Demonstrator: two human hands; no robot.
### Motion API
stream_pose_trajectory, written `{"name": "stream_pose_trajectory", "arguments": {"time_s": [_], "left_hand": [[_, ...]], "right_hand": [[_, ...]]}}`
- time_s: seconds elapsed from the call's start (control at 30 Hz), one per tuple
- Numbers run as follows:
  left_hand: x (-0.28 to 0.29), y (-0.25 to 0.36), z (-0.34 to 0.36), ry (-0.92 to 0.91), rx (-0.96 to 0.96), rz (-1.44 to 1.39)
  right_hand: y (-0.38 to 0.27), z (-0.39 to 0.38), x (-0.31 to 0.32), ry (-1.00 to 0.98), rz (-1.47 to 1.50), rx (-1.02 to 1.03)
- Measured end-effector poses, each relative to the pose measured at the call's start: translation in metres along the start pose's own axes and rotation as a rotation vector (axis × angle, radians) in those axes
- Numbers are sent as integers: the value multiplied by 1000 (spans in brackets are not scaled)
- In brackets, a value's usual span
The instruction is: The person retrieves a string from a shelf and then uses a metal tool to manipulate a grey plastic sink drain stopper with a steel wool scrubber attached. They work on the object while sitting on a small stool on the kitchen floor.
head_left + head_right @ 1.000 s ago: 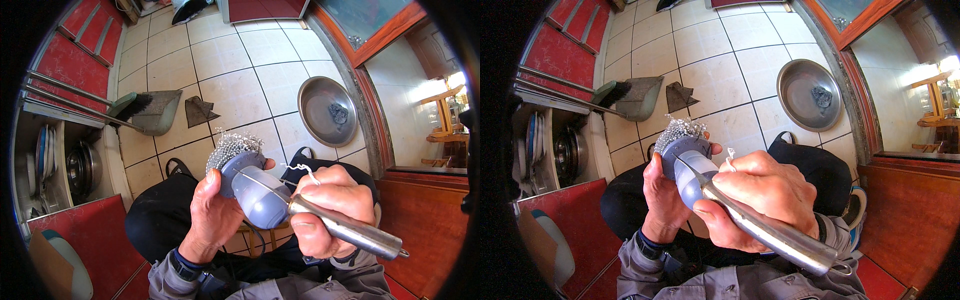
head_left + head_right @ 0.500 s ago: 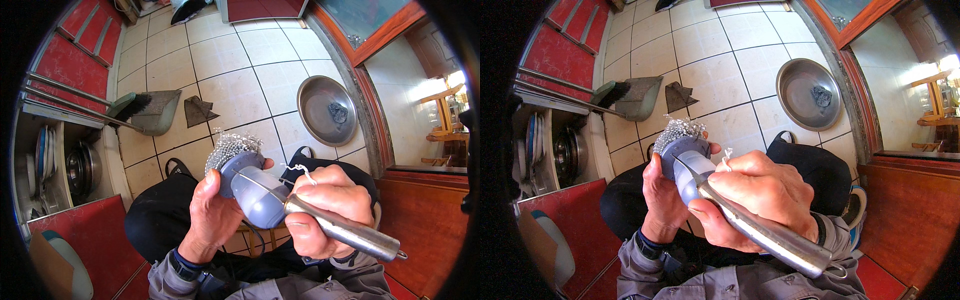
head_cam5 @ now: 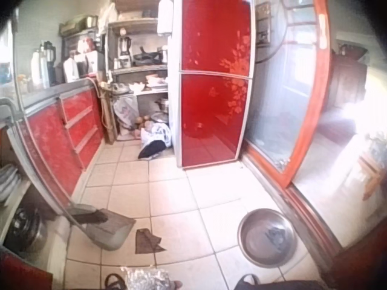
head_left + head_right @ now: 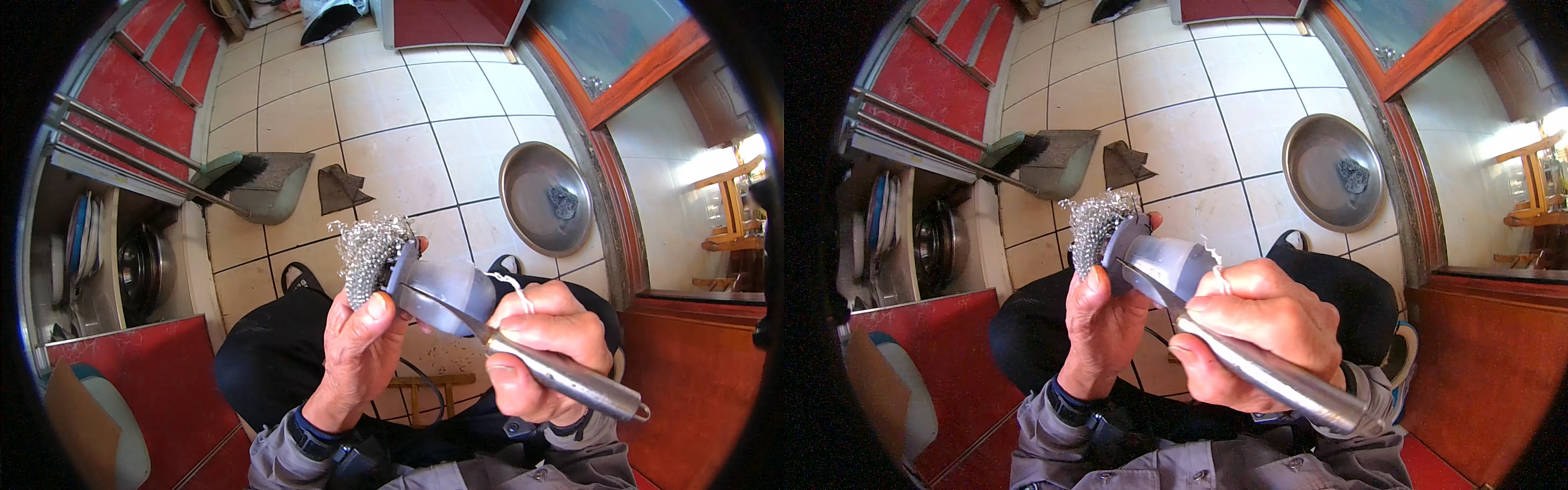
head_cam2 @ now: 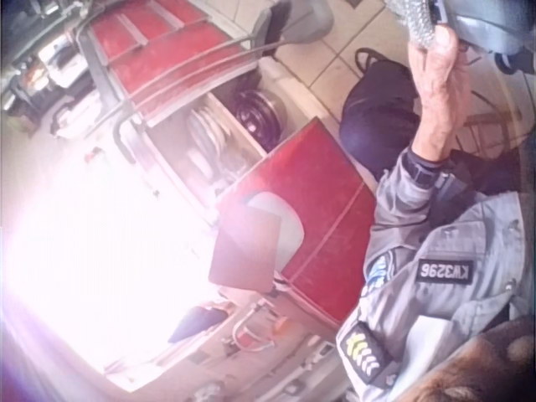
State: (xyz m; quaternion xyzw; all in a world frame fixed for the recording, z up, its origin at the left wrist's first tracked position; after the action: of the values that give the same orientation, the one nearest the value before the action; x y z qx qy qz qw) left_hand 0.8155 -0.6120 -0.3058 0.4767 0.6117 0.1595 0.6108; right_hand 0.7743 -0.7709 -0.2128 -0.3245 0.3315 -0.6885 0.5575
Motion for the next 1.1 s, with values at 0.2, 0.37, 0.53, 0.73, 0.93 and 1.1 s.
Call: {"name": "stream_pose_trajectory", "arguments": {"time_s": [0.2, 0.37, 0.53, 0.73, 0.93, 1.1], "left_hand": [[2, 11, 0, 43, -90, -40], [2, 14, -2, 22, -85, -131], [2, 16, -4, 26, -65, -133], [2, 21, -10, 8, -29, -214], [4, 23, -11, 14, -121, -138], [7, 21, -13, 9, -139, -135]], "right_hand": [[14, -9, 3, -76, 199, -67], [32, -17, -3, 44, 518, -241], [37, -18, -4, 135, 555, -336], [48, -18, 1, 203, 671, -479], [61, -18, 1, 223, 788, -583], [64, -18, 1, 211, 837, -607]]}}
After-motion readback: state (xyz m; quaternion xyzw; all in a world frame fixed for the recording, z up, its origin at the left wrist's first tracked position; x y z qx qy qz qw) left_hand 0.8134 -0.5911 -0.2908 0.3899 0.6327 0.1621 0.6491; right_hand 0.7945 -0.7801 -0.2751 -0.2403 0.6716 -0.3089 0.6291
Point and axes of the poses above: each hand's wrist, its own z-axis towards the middle knuckle, its own x-axis out of the back of the hand, y = z × x, the point moved 5 cm from there along z, towards the middle knuckle, and after that the axes turned 9 degrees about z, right-handed, at the moved point
